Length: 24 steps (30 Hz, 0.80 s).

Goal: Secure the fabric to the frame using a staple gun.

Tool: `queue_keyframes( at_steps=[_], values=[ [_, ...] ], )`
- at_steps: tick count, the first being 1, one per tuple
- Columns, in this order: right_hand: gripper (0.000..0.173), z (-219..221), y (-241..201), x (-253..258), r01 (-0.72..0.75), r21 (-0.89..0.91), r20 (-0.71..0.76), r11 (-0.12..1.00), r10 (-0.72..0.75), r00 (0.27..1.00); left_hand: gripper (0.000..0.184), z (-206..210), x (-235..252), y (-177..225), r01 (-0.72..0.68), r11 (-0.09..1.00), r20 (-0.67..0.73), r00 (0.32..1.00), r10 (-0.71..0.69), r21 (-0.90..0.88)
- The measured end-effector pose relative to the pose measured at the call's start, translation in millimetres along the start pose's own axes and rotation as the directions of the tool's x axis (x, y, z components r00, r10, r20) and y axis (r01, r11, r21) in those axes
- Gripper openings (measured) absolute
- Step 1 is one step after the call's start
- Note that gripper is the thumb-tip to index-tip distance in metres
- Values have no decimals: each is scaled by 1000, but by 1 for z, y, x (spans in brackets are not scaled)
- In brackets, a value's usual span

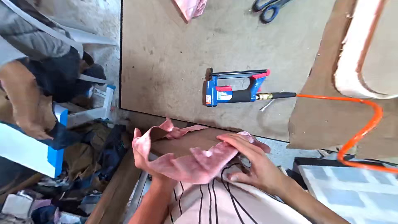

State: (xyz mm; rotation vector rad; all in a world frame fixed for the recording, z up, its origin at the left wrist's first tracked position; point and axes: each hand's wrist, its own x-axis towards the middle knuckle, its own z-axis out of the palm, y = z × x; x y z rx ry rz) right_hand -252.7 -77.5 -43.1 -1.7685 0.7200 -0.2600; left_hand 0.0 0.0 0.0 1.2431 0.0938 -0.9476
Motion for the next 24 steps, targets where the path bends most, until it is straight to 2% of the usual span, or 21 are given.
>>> queue_keyframes(
  at_steps=[1, 2, 4, 5, 7, 8, 9, 11, 13, 14, 17, 18, 19, 20, 21, 22, 23, 24],
  values=[
    [86, -2, -3, -2, 33, 28, -46, 999, -32, 998, 47, 1, -19, -6, -82, 996, 5, 997, 82, 21],
    [82, -4, -3, -5, 69, 71, -101, 995, -61, 993, 44, 8, -33, -10, -119, 993, 50, 992, 119, -16],
    [64, -10, 10, -14, 109, 239, -164, 965, -71, 984, 51, 27, -55, -18, -116, 993, 181, 977, 116, -10],
    [57, -13, 18, -23, 114, 328, -168, 938, -61, 984, 51, 31, -62, -26, -184, 979, 278, 949, 152, 91],
    [54, -16, 25, -45, 141, 448, -183, 883, -64, 981, 56, 36, -68, -34, -431, 854, 543, 810, 224, 291],
    [55, -20, 27, -55, 163, 464, -193, 871, -80, 978, 62, 36, -68, -36, -519, 780, 644, 738, 202, 350],
    [56, -25, 29, -65, 186, 473, -195, 861, -104, 975, 68, 35, -67, -38, -562, 727, 719, 681, 138, 393],
    [60, -40, 22, -76, 205, 522, -190, 828, -121, 974, 76, 31, -61, -38, -563, 681, 798, 600, -54, 469],
    [54, -59, 4, -80, 216, 569, -171, 793, -143, 975, 73, 33, -50, -31, -500, 689, 819, 518, -247, 524],
    [49, -69, -9, -79, 214, 563, -162, 798, -147, 976, 69, 39, -43, -25, -471, 717, 839, 453, -303, 513],
    [26, -96, -47, -63, 178, 453, -118, 874, -139, 983, 55, 82, -24, -5, -474, 744, 882, 234, -409, 471],
    [24, -104, -57, -57, 145, 416, -74, 898, -125, 989, 49, 100, -24, 0, -493, 717, 867, 206, -454, 493],
    [28, -112, -64, -51, 91, 358, -15, 929, -92, 996, 41, 117, -26, 5, -547, 643, 831, 207, -516, 536],
    [34, -119, -70, -46, 30, 276, 38, 961, -42, 998, 35, 133, -28, 11, -641, 526, 785, 206, -584, 559],
    [39, -124, -74, -41, -23, 188, 72, 982, 9, 997, 31, 146, -29, 18, -721, 411, 738, 204, -644, 558],
    [45, -127, -78, -38, -64, 77, 86, 995, 57, 995, 29, 155, -27, 25, -771, 341, 715, 202, -669, 537],
    [54, -130, -82, -37, -111, -55, 90, 992, 116, 989, 26, 158, -22, 32, -790, 334, 730, 198, -654, 514],
    [64, -130, -84, -36, -145, -155, 90, 977, 160, 983, 24, 156, -15, 38, -778, 383, 768, 191, -611, 498]
  ],
)
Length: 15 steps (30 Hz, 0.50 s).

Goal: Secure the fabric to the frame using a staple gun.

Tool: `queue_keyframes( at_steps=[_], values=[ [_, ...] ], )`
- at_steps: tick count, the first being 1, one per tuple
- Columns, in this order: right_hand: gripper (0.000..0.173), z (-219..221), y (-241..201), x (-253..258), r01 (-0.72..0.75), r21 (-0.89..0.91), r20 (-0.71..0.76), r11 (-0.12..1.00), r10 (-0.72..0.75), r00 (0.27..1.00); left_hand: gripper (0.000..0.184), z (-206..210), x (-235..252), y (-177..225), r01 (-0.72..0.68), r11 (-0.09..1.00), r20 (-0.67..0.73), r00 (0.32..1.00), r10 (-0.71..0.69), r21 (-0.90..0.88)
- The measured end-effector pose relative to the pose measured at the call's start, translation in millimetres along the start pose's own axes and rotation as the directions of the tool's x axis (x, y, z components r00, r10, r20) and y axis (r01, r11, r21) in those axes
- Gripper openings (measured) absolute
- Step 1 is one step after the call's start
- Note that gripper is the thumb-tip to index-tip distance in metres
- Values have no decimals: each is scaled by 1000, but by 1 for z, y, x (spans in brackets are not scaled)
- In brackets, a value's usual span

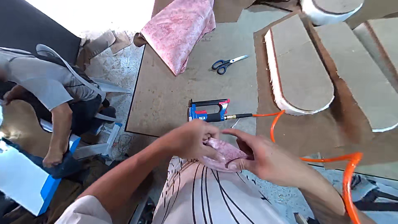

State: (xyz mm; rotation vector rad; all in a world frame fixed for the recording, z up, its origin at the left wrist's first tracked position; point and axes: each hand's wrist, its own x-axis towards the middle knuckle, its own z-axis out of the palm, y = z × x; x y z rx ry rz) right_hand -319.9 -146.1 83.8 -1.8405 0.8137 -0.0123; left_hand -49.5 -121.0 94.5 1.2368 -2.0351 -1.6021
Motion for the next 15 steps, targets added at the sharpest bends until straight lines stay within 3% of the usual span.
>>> queue_keyframes(
  at_steps=[1, 3, 6, 7, 9, 13, 15],
  values=[
    [64, 2, -2, 0, -9, -65, 0, 998, 9, 1000, 21, -9, -5, -7, -41, 998, -28, 999, 40, -43],
    [35, 10, -1, 2, 49, -117, -39, 992, -53, 998, 17, -27, -12, -22, -122, 990, -37, 992, 120, -69],
    [32, 20, 0, 6, 147, -170, -127, 974, -169, 977, 29, -24, -12, -39, -198, 965, 21, 979, 205, -173],
    [29, 28, 2, 6, 197, -192, -218, 961, -238, 947, 34, -18, -10, -43, -186, 951, 27, 980, 198, -249],
    [24, 45, 6, 5, 233, -311, -400, 922, -349, 847, 20, -9, -9, -51, -170, 874, -58, 985, 162, -454],
    [22, 67, 6, 19, 25, -486, -672, 874, -392, 628, 15, 6, -2, -56, -190, 728, -264, 964, 12, -659],
    [23, 65, 2, 29, -70, -477, -729, 876, -350, 588, 20, 0, 3, -47, -118, 797, -208, 978, -9, -592]
  ],
)
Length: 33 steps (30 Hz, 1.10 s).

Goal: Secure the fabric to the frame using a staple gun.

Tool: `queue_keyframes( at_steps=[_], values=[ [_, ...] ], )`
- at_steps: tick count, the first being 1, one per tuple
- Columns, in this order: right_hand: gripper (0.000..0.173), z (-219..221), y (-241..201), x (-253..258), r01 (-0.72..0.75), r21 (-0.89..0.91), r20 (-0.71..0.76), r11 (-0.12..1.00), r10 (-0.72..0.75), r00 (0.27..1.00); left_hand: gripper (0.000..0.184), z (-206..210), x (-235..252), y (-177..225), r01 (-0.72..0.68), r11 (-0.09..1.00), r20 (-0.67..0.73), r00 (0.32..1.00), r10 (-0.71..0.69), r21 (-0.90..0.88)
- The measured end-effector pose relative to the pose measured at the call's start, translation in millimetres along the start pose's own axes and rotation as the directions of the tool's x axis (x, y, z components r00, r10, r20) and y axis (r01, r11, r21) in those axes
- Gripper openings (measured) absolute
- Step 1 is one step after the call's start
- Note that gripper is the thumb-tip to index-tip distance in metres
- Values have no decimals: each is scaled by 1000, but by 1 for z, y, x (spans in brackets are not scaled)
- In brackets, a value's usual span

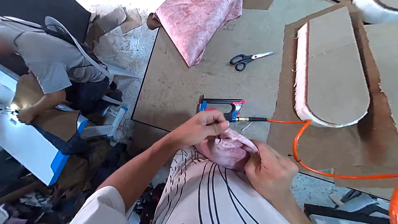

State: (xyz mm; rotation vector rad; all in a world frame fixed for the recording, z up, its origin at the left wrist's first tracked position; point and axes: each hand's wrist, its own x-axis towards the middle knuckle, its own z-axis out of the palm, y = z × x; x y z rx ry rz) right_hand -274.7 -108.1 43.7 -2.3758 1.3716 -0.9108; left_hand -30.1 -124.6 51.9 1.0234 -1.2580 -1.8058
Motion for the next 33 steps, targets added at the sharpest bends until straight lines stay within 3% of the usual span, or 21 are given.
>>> queue_keyframes(
  at_steps=[1, 3, 5, 6, 8, 10, 11, 12, 14, 15, 17, 18, 20, 21, 24, 26, 27, 28, 30, 32, 33],
  values=[
    [23, 1, 0, 6, -27, 2, 19, 1000, 27, 999, 29, -1, 6, 13, 20, 982, 67, 997, -33, 188],
    [23, -4, 3, 20, -83, 44, 117, 996, 77, 990, 56, 7, 25, 44, 46, 766, 163, 967, -194, 642],
    [24, -10, 12, 36, -146, 112, 272, 983, 111, 956, 39, 25, 53, 60, 47, 497, 163, 914, -371, 867],
    [28, -14, 20, 43, -177, 169, 375, 969, 103, 921, 32, 30, 66, 59, 30, 468, 186, 893, -409, 883],
    [35, -18, 38, 52, -290, 307, 584, 906, 61, 809, 39, 26, 78, 45, 37, 607, 277, 867, -415, 793],
    [33, -12, 61, 58, -480, 438, 721, 760, 21, 692, 36, 23, 72, 28, 136, 761, 269, 884, -382, 634],
    [33, -2, 72, 60, -564, 480, 733, 672, 45, 678, 34, 23, 65, 20, 186, 800, 231, 899, -374, 571],
    [33, 15, 82, 59, -569, 496, 695, 657, 93, 713, 32, 26, 59, 16, 235, 815, 183, 907, -380, 529],
    [14, 65, 100, 51, -292, 384, 572, 876, 22, 820, 30, 34, 46, 15, 325, 806, 62, 912, -406, 494],
    [29, 95, 104, 46, -114, 311, 595, 943, -100, 798, 29, 38, 39, 15, 365, 798, 10, 907, -421, 480],
    [84, 152, 104, 39, 180, 188, 721, 966, -260, 642, 28, 42, 32, 16, 432, 775, -44, 884, -466, 461],
    [92, 170, 99, 37, 252, 150, 771, 956, -273, 576, 27, 43, 30, 16, 464, 760, -51, 866, -498, 454],
    [85, 185, 92, 46, 306, 99, 790, 947, -262, 555, 26, 40, 29, 13, 523, 743, -34, 826, -563, 417],
    [90, 181, 90, 57, 292, 72, 824, 954, -222, 521, 25, 38, 30, 10, 559, 738, -8, 799, -601, 377],
    [104, 132, 82, 107, 286, -3, 899, 958, -122, 421, 26, 31, 31, 1, 611, 735, 88, 749, -657, 293],
    [101, 73, 78, 151, 130, -2, 923, 991, -48, 381, 25, 25, 30, -7, 571, 776, 129, 777, -616, 268],
    [94, 37, 74, 173, -24, -21, 951, 999, 28, 308, 26, 22, 29, -12, 547, 799, 143, 795, -589, 250],
    [83, 2, 67, 193, -252, -73, 974, 965, 124, 190, 26, 19, 28, -16, 527, 816, 148, 810, -567, 239],
    [78, -40, 73, 213, -690, -140, 988, 710, 150, -45, 29, 19, 29, -21, 517, 820, 138, 819, -557, 248],
    [74, -58, 71, 212, -858, -201, 979, 473, 102, -174, 29, 25, 32, -23, 532, 806, 125, 809, -574, 260],
    [71, -60, 63, 211, -869, -248, 969, 428, 112, -221, 26, 28, 33, -22, 541, 800, 124, 803, -583, 259]
  ],
)
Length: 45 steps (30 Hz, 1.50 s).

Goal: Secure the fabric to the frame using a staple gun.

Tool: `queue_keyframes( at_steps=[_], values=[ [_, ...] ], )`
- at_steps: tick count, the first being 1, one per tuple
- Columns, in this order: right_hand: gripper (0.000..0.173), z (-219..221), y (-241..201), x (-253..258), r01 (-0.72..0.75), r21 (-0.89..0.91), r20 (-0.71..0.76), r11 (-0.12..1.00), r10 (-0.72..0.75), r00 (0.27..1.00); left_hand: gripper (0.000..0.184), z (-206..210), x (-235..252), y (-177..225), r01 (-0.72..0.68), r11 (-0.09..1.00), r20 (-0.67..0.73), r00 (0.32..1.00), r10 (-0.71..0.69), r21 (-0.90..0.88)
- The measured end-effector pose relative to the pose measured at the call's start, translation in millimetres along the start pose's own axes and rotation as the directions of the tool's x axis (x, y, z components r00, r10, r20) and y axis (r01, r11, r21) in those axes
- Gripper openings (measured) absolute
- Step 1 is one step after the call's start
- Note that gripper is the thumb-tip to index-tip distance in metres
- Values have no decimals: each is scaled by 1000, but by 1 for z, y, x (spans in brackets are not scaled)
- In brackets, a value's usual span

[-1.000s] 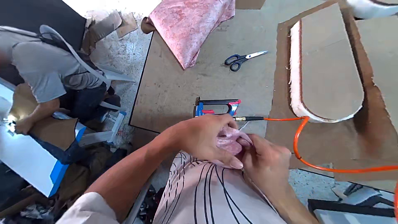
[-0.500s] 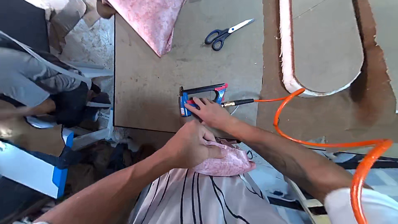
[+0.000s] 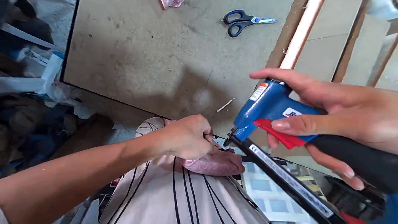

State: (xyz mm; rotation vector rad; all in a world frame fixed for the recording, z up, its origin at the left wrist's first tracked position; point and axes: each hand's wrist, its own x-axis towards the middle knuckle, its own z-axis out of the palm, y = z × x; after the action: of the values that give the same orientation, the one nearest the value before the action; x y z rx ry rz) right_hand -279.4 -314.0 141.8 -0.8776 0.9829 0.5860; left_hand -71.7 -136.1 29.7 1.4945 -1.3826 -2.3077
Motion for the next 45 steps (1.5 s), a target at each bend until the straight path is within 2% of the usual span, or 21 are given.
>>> queue_keyframes(
  at_steps=[2, 5, 8, 11, 14, 16, 17, 18, 19, 21, 22, 25, 27, 28, 29, 30, 32, 34, 36, 39, 45],
  values=[
    [74, 6, -4, 6, -82, 0, 101, 997, 81, 992, 20, -1, 1, 4, 38, 999, 13, 999, -38, 15],
    [76, 12, 0, 15, -182, -73, 129, 981, 190, 973, 16, -1, 2, 3, 77, 996, 41, 996, -78, 37],
    [77, 18, 9, 17, -194, -18, 112, 981, 195, 974, 12, 1, -1, 2, 82, 996, 27, 996, -83, 41],
    [80, 29, -1, 19, -197, -2, 140, 980, 195, 971, 4, 4, -4, 2, 87, 993, -6, 996, -87, 83],
    [77, 24, 1, 8, -103, -67, 115, 992, 110, 987, 5, 2, -2, 2, 69, 985, -15, 998, -68, 156],
    [83, 15, 18, -5, 56, -320, -10, 946, -63, 998, 21, -4, 5, 4, -8, 972, 64, 998, -7, 236],
    [88, 12, 33, -9, 106, -510, -113, 854, -189, 976, 28, -7, 10, 9, -69, 956, 123, 992, 35, 285],
    [93, 11, 53, -8, 99, -687, -215, 719, -332, 918, 34, -9, 14, 17, -140, 934, 186, 979, 81, 329],
    [96, 12, 78, 1, 69, -781, -296, 620, -466, 834, 36, -8, 18, 26, -215, 904, 240, 962, 131, 370],
    [92, 15, 130, 32, -4, -847, -389, 532, -613, 687, 33, -1, 24, 46, -312, 860, 304, 932, 195, 405],
    [90, 17, 154, 50, -48, -862, -412, 505, -644, 645, 29, 4, 27, 55, -320, 853, 316, 928, 196, 411],
    [87, 21, 202, 84, -89, -833, -494, 547, -661, 565, 24, 22, 33, 68, -159, 930, 215, 972, 89, 332],
    [83, 25, 217, 85, 49, -779, -534, 625, -702, 472, 23, 32, 37, 62, -52, 991, 110, 993, 38, 125],
    [80, 26, 219, 78, 105, -727, -573, 679, -683, 453, 23, 33, 36, 59, -27, 999, 70, 997, 24, 34],
    [77, 24, 216, 66, 137, -652, -617, 745, -627, 475, 22, 32, 34, 57, -6, 1000, 42, 999, 6, -5],
    [74, 21, 210, 49, 165, -553, -647, 817, -545, 533, 22, 31, 32, 54, 2, 1000, 18, 1000, -2, -5],
    [72, 11, 189, 12, 224, -300, -604, 927, -366, 708, 22, 28, 28, 49, 25, 998, -28, 999, -23, 62],
    [71, 1, 162, -22, 249, -87, -431, 965, -262, 864, 22, 26, 28, 47, 27, 983, -18, 1000, -25, 181],
    [69, -13, 136, -43, 233, 29, -209, 972, -222, 952, 23, 24, 37, 48, -5, 956, 42, 999, -7, 293],
    [68, -17, 102, -48, 148, 77, 18, 986, -150, 988, 20, 23, 50, 41, -85, 933, 146, 989, 35, 350],
    [69, -6, 46, -31, -85, -48, -33, 995, 83, 996, 16, 24, 61, 26, -163, 941, 212, 972, 102, 298]
  ],
)
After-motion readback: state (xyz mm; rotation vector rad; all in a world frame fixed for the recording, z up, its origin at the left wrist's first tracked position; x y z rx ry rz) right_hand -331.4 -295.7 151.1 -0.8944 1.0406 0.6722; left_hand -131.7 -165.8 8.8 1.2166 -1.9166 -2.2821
